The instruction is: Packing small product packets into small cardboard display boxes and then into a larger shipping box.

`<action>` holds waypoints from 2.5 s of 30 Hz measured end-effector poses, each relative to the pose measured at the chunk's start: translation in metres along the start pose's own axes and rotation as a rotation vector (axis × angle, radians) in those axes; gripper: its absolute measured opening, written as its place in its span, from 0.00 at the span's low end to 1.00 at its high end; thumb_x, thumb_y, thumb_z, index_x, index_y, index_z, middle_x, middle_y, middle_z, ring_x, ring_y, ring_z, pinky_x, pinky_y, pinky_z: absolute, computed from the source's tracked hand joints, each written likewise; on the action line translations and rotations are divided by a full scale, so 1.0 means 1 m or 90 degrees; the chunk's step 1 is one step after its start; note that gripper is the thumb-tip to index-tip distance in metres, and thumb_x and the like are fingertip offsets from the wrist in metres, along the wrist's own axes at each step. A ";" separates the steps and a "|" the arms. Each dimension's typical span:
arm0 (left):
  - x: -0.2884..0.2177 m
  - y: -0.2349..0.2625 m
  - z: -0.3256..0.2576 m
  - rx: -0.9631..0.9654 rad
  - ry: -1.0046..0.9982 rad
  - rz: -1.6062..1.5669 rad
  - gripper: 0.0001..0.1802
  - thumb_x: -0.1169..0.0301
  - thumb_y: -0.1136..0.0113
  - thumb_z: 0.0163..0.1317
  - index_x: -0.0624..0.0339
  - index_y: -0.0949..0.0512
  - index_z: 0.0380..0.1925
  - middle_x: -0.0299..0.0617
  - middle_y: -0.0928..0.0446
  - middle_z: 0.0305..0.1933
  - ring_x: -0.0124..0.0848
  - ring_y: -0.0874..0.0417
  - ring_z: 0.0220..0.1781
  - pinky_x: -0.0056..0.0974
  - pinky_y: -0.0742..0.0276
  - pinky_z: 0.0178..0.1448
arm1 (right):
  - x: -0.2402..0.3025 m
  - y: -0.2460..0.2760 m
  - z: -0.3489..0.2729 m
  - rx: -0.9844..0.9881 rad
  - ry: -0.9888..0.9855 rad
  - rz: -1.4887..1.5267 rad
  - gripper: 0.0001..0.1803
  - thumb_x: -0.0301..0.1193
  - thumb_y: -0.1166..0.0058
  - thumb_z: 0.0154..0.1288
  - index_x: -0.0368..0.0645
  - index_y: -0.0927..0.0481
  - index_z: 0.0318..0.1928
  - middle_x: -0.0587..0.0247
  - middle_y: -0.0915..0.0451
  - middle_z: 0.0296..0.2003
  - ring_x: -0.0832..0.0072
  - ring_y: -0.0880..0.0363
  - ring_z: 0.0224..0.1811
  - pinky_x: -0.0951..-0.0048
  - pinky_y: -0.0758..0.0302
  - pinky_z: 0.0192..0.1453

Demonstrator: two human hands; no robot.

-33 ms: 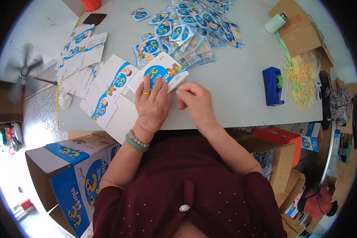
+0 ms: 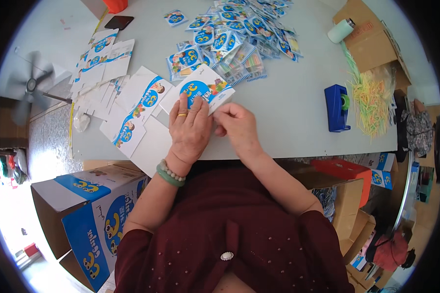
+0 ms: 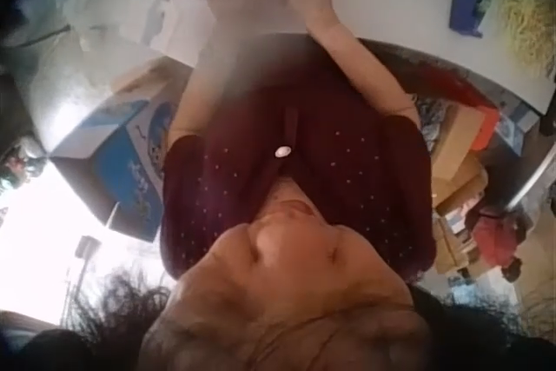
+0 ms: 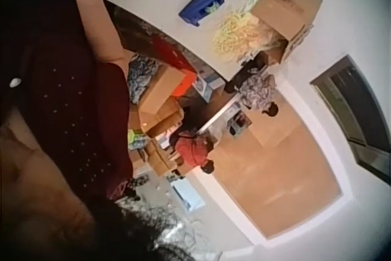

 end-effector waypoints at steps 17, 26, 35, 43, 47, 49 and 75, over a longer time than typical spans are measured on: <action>-0.010 0.007 -0.008 0.113 -0.002 -0.068 0.20 0.75 0.44 0.55 0.61 0.24 0.50 0.48 0.29 0.50 0.54 0.31 0.63 0.56 0.39 0.68 | -0.023 0.010 0.011 -0.012 -0.027 0.093 0.08 0.29 0.40 0.60 0.41 0.24 0.28 0.68 0.23 0.23 0.79 0.24 0.22 0.79 0.27 0.27; -0.006 0.022 0.007 0.088 0.054 -0.029 0.14 0.75 0.44 0.52 0.61 0.23 0.41 0.47 0.27 0.39 0.52 0.27 0.54 0.57 0.32 0.60 | -0.030 0.029 0.046 -0.210 0.461 -0.767 0.12 0.25 0.45 0.59 0.39 0.24 0.45 0.63 0.21 0.38 0.69 0.23 0.34 0.66 0.25 0.42; 0.004 -0.015 0.042 0.265 0.219 -0.065 0.46 0.56 0.34 0.43 0.56 0.37 0.64 0.64 0.44 0.67 0.61 0.40 0.67 0.66 0.50 0.65 | -0.037 0.048 0.044 0.079 0.271 -0.208 0.21 0.21 0.53 0.62 0.36 0.27 0.57 0.61 0.24 0.52 0.75 0.27 0.53 0.74 0.32 0.59; 0.012 0.065 0.021 0.211 0.160 -0.136 0.48 0.63 0.33 0.38 0.56 0.39 0.64 0.55 0.32 0.43 0.49 0.29 0.45 0.48 0.40 0.53 | -0.037 0.060 0.053 0.041 0.237 -0.208 0.15 0.20 0.54 0.60 0.32 0.23 0.47 0.61 0.22 0.45 0.74 0.25 0.46 0.73 0.29 0.55; 0.020 0.194 0.033 0.252 0.332 -0.287 0.51 0.61 0.32 0.39 0.62 0.42 0.65 0.56 0.30 0.43 0.50 0.27 0.44 0.47 0.32 0.50 | -0.056 0.073 0.070 0.086 0.147 -0.100 0.10 0.19 0.54 0.60 0.32 0.22 0.41 0.61 0.22 0.44 0.74 0.25 0.47 0.72 0.30 0.56; 0.031 0.270 0.033 0.215 0.416 -0.329 0.52 0.61 0.30 0.38 0.65 0.43 0.66 0.56 0.28 0.46 0.48 0.24 0.49 0.43 0.27 0.52 | -0.062 0.080 0.076 0.103 0.108 -0.149 0.09 0.19 0.54 0.60 0.32 0.22 0.40 0.60 0.23 0.45 0.73 0.26 0.47 0.72 0.30 0.56; 0.206 0.372 -0.147 0.529 0.840 -0.030 0.51 0.68 0.29 0.35 0.55 0.39 0.66 0.53 0.31 0.54 0.49 0.24 0.53 0.43 0.24 0.57 | -0.037 0.050 0.065 0.163 0.508 -0.746 0.05 0.17 0.58 0.58 0.37 0.29 0.33 0.57 0.31 0.36 0.62 0.32 0.42 0.65 0.33 0.52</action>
Point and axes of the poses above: each hand's wrist, its own z-axis towards the middle knuckle, its own y-axis out of the back of the hand, x = y × z, the point moved 2 cm from there along z, towards the middle knuckle
